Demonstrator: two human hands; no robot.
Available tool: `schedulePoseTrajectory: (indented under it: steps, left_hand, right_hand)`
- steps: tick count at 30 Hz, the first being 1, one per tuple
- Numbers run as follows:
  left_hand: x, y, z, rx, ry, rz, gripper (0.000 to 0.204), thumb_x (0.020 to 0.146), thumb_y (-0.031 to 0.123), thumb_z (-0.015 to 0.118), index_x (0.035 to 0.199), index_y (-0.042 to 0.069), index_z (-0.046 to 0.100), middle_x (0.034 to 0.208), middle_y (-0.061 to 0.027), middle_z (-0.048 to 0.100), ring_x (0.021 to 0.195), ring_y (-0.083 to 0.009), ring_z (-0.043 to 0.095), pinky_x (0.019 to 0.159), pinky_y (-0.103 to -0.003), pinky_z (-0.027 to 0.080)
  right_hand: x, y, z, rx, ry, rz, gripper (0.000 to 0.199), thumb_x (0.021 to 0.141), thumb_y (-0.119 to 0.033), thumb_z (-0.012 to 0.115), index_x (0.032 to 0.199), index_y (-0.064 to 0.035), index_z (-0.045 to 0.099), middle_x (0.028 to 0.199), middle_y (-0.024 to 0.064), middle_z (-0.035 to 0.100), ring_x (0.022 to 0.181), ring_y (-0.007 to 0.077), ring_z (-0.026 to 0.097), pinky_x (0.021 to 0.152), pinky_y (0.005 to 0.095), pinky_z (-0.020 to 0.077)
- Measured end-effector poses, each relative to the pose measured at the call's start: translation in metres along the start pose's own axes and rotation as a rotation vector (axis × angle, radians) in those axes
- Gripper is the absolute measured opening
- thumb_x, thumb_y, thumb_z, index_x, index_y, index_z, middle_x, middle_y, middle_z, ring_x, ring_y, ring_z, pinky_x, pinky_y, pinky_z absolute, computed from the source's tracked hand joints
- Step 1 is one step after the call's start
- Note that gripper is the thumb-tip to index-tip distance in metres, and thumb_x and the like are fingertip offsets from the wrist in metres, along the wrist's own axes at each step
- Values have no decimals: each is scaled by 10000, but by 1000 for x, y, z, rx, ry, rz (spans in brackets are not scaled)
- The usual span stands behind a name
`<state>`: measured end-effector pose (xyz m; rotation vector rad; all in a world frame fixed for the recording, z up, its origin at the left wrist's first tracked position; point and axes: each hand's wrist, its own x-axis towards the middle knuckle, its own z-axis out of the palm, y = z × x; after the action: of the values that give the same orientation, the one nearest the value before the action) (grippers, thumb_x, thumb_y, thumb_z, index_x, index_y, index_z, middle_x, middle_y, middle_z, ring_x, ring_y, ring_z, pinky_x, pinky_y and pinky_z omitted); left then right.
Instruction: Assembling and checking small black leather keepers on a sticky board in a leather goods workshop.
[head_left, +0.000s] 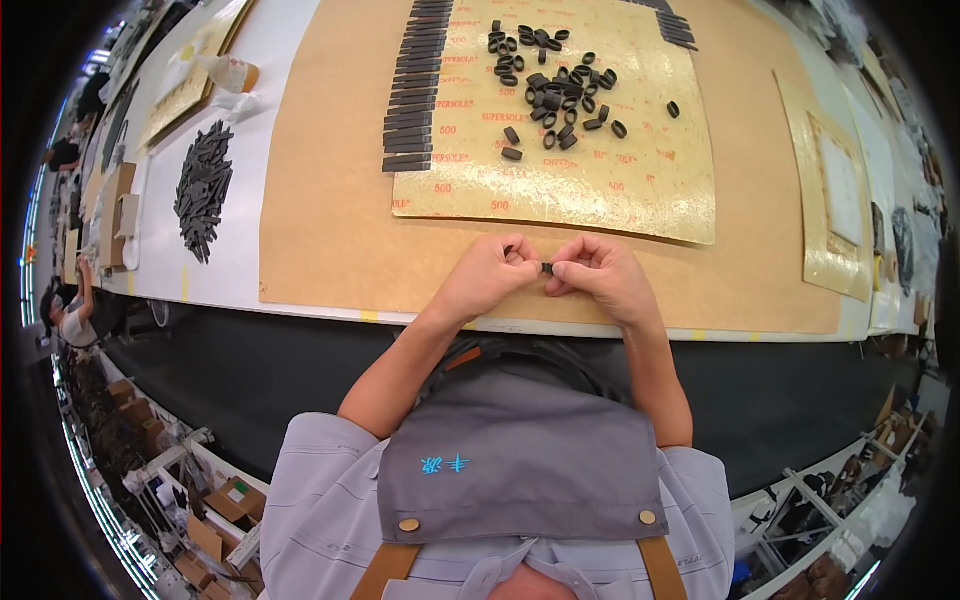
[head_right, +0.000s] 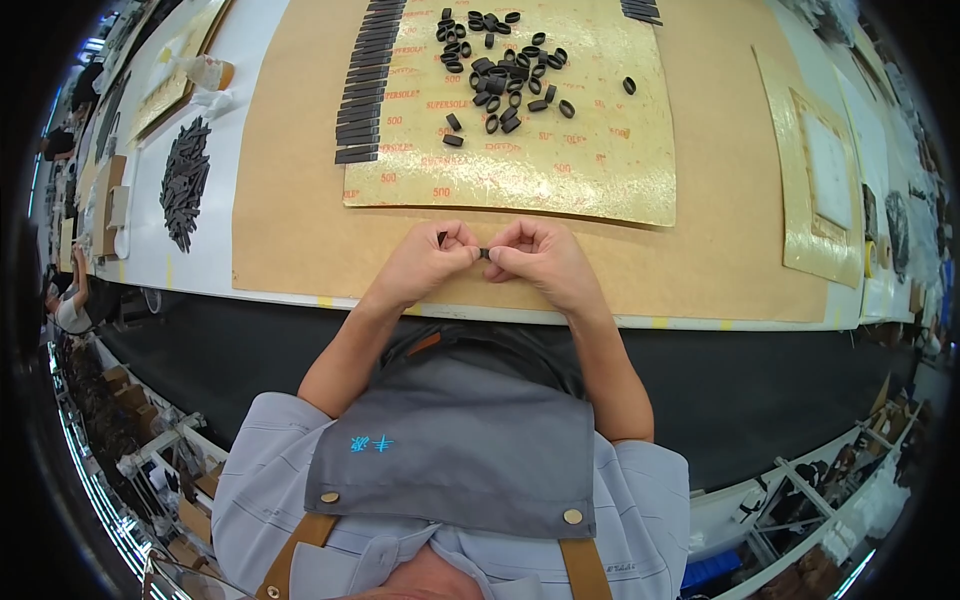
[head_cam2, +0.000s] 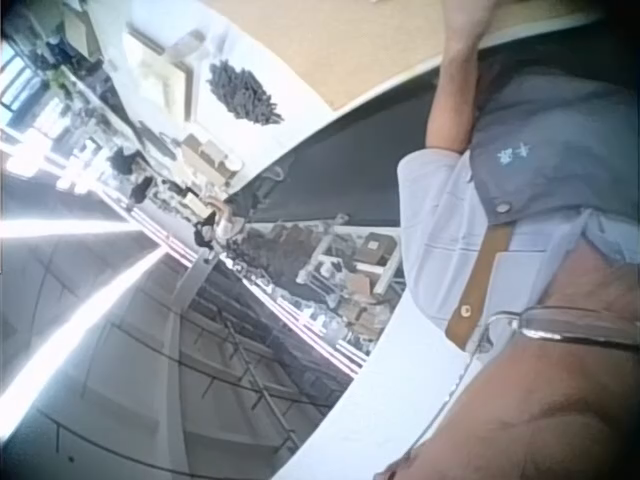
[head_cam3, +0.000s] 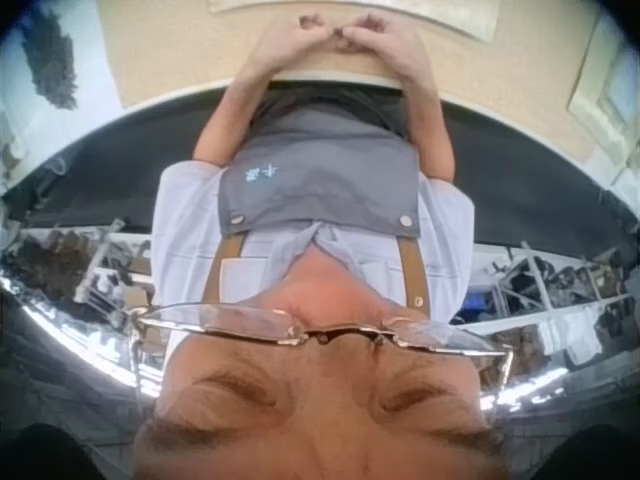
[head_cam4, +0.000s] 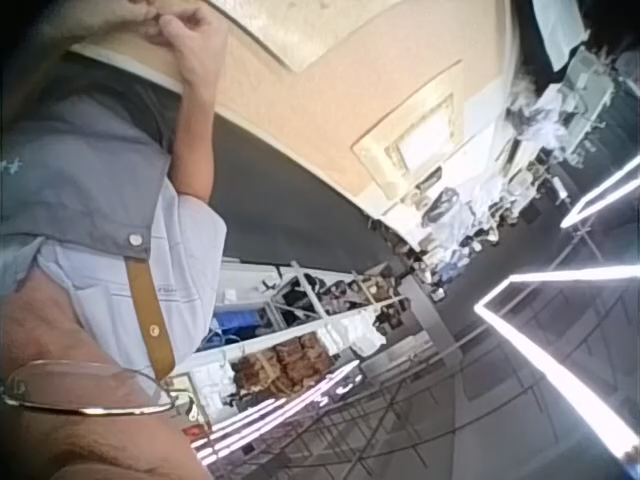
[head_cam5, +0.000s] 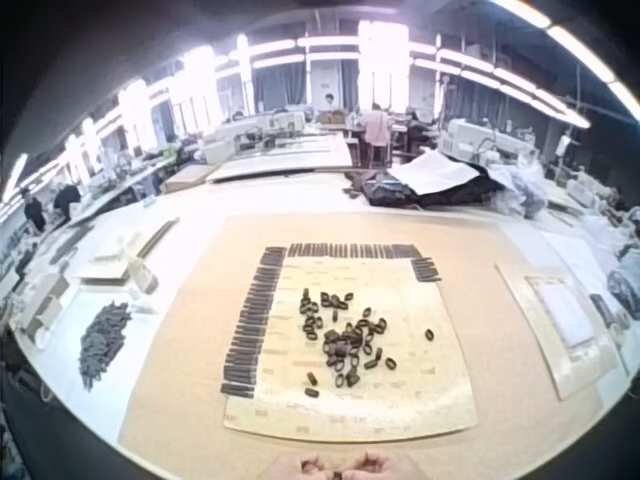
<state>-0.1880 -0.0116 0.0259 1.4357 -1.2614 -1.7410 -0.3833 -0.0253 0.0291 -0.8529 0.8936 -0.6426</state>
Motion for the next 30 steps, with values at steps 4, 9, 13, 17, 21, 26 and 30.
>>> schedulePoseTrajectory:
  steps: [4,9,13,17,21,26,30]
  left_hand:
    - [1,0,0,-10,-9,5,114,809,150,615,777,46,582,595,100,397,559,-2,317,496,-201,247]
    - [1,0,0,-6,0,-15,108,807,145,612,779,44,584,594,100,396,557,-1,317,495,-202,245]
    - [1,2,-1,2,-1,-20,105,808,142,613,781,45,584,591,99,397,550,-2,316,492,-203,244]
    - [1,0,-1,-7,-5,-14,101,811,140,614,783,49,580,587,98,404,541,0,317,482,-201,241]
    - [3,-1,-1,-11,-4,1,126,809,136,611,768,23,573,588,87,420,536,-5,341,455,-208,260]
    - [2,0,1,0,-1,1,129,806,138,614,764,23,572,592,82,424,548,-8,348,464,-208,267]
    - [1,-1,1,13,3,9,133,803,141,615,761,23,572,596,77,428,556,-12,354,472,-210,274]
  right_hand:
    - [3,3,3,-11,46,-29,88,836,-27,607,874,18,542,784,75,611,696,133,639,680,262,545]
    - [5,2,6,-38,68,0,92,822,-27,607,858,15,533,781,64,600,685,124,633,654,251,541]
    - [5,3,5,-35,72,1,94,812,-27,610,850,12,534,774,53,592,681,119,631,638,243,534]
    - [6,5,3,-35,58,-12,96,822,-19,611,861,12,528,773,67,607,675,117,627,651,249,537]
    - [7,7,3,-24,59,-14,96,818,-24,614,852,7,529,769,53,597,667,112,623,631,238,528]
    - [6,7,3,-36,60,-11,95,815,-30,615,851,2,533,771,41,588,665,105,620,616,231,523]
    - [5,7,3,-39,59,-4,87,821,-17,608,851,4,529,762,55,602,658,108,620,633,236,525]
